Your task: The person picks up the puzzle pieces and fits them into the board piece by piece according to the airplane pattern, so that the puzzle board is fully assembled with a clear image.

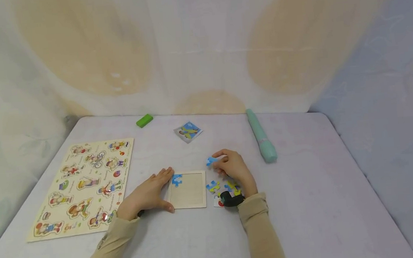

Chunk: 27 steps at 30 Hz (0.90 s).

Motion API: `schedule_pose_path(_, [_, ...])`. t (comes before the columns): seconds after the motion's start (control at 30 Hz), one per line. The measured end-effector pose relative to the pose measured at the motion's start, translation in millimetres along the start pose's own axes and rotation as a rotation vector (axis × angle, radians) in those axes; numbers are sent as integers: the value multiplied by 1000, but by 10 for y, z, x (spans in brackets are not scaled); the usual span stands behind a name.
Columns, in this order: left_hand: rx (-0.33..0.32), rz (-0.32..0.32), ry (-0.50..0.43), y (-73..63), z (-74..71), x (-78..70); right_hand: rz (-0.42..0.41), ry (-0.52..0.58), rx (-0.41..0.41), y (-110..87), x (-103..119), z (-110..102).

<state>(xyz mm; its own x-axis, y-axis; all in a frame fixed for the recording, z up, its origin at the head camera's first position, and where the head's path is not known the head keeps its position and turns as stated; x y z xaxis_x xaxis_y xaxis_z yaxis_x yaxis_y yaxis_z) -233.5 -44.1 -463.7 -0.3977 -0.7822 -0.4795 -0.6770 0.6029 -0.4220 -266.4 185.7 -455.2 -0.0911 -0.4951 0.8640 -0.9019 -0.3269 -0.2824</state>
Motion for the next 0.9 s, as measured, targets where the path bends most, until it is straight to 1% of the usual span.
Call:
schedule_pose_path(0.07, [-1,4,2,2,-4,6,-19,24,5,19,105,68])
schedule_pose_path(0.2, [4,1,8,16,-6,22,-20,39,75,89,250,296])
schedule_pose_path(0.27, [3,0,10,24,-11,22,-12,26,108,123,285,412])
schedule_pose_path(0.43, [-2,8,7,49,-17,10,19,17,137,175,297,612])
schedule_pose_path(0.57, [1,7,8,57,-6,8,36,25,140,195,277,684])
schedule_pose_path(0.73, [5,0,11,47,-1,11,45,23,127,214,253,720])
schedule_pose_path(0.9, [1,-2,13,25,3,23,36,-26,99,220,275,776])
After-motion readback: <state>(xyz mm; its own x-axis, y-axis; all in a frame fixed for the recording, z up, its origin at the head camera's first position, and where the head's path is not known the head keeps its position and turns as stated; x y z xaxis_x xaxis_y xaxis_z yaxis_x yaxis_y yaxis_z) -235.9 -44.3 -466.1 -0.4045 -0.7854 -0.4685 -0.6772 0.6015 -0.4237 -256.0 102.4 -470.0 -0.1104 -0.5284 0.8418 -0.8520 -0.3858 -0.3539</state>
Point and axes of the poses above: each hand's wrist, its own y-axis towards the middle knuckle, its own z-axis out of the palm, x = y × z, the point moved 9 cm from there along y, towards the middle knuckle, and after that the axes turned 14 degrees about x, right-handed, at the moved point
